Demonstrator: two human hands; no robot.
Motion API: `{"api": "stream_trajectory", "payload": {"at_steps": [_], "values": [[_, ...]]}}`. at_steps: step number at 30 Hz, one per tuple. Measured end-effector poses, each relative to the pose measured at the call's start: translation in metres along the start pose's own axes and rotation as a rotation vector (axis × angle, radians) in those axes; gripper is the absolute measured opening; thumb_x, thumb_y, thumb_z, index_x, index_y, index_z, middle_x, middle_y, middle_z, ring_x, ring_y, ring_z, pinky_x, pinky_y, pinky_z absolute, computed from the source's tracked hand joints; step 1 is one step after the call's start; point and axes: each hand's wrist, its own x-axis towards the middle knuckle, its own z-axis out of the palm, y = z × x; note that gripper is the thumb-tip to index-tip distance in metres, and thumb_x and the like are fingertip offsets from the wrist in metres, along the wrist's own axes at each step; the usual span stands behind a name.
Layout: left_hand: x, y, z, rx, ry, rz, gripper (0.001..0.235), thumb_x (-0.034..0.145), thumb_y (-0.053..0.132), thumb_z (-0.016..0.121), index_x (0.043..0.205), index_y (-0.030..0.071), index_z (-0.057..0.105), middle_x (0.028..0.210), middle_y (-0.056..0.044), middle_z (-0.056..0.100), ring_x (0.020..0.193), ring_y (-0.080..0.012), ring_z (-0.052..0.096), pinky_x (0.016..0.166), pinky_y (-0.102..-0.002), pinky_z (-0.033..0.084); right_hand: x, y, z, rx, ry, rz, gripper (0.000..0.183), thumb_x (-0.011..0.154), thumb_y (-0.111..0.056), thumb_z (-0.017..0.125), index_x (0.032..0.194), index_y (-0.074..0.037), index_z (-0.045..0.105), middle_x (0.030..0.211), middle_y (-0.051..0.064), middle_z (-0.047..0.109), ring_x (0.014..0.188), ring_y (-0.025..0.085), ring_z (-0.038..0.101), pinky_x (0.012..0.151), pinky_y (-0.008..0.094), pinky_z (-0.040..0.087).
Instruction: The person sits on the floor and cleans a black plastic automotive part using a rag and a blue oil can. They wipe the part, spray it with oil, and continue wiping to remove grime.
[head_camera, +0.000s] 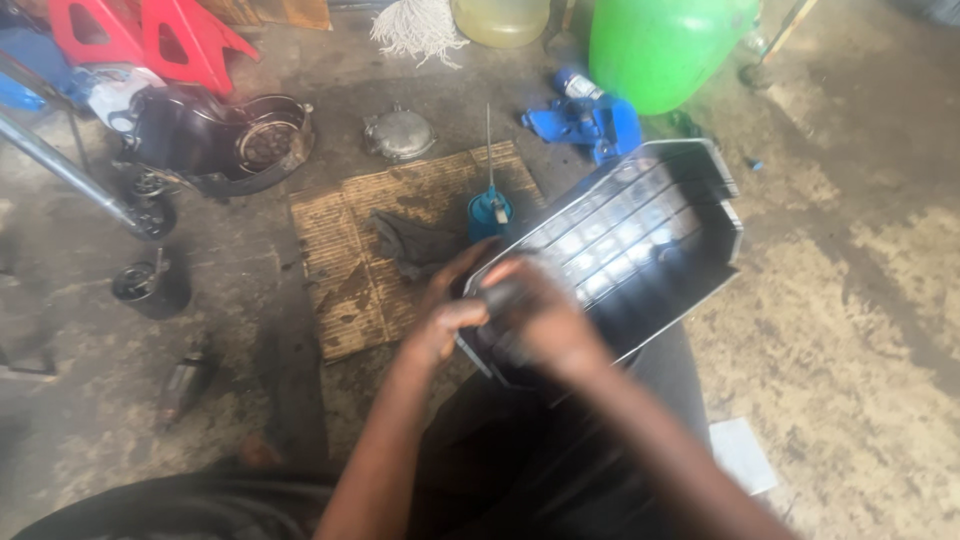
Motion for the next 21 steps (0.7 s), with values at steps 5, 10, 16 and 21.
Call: {"api": "stream_trajectory", "payload": {"at_steps": [5,10,16,21], "values": [[0.01,-0.002,0.023,-0.065,-0.005,-0.037,0.092,0.059,0.022,0.07,0.146,0.0,0.054,0.125,-0.016,0.067,0.106,-0.0247,0.065,0.093,-0.034,0.053,0.007,-0.017,-0.065,0.184,0.546,0.381,0.018,0.098,-0.01,0.054,0.115,-0.008,0.061,0.085,0.009,0.069,0.064,0.021,0.063,0.055,0.035,0.05],[-0.006,0.016,0.039,0.208,-0.032,0.151,0.086,0.064,0.022,0.071,0.146,0.001,0.056,0.148,-0.024,0.054,0.137,-0.0331,0.053,0.114,-0.041,0.041,0.001,-0.018,-0.078,-0.488,0.626,0.153,0.023,0.093,-0.009,0.061,0.116,-0.006,0.059,0.086,0.018,0.072,0.073,0.032,0.072,0.067,0.045,0.057],[-0.014,0.041,0.054,0.569,0.071,0.082,0.091,0.06,0.022,0.074,0.149,0.011,0.056,0.16,-0.028,0.038,0.153,-0.0378,0.032,0.122,-0.043,0.025,-0.038,-0.032,-0.035,-0.82,0.15,-0.101,0.028,0.076,-0.001,0.06,0.103,-0.011,0.063,0.08,0.019,0.072,0.07,0.039,0.071,0.063,0.051,0.056],[-0.013,0.041,0.058,0.446,0.043,-0.019,0.094,0.056,0.023,0.072,0.148,0.012,0.055,0.164,-0.025,0.031,0.15,-0.038,0.035,0.119,-0.043,0.032,-0.025,-0.034,-0.072,-0.96,0.231,0.202,0.013,0.096,-0.007,0.059,0.108,-0.011,0.064,0.091,0.013,0.076,0.076,0.035,0.073,0.068,0.05,0.055]]}}
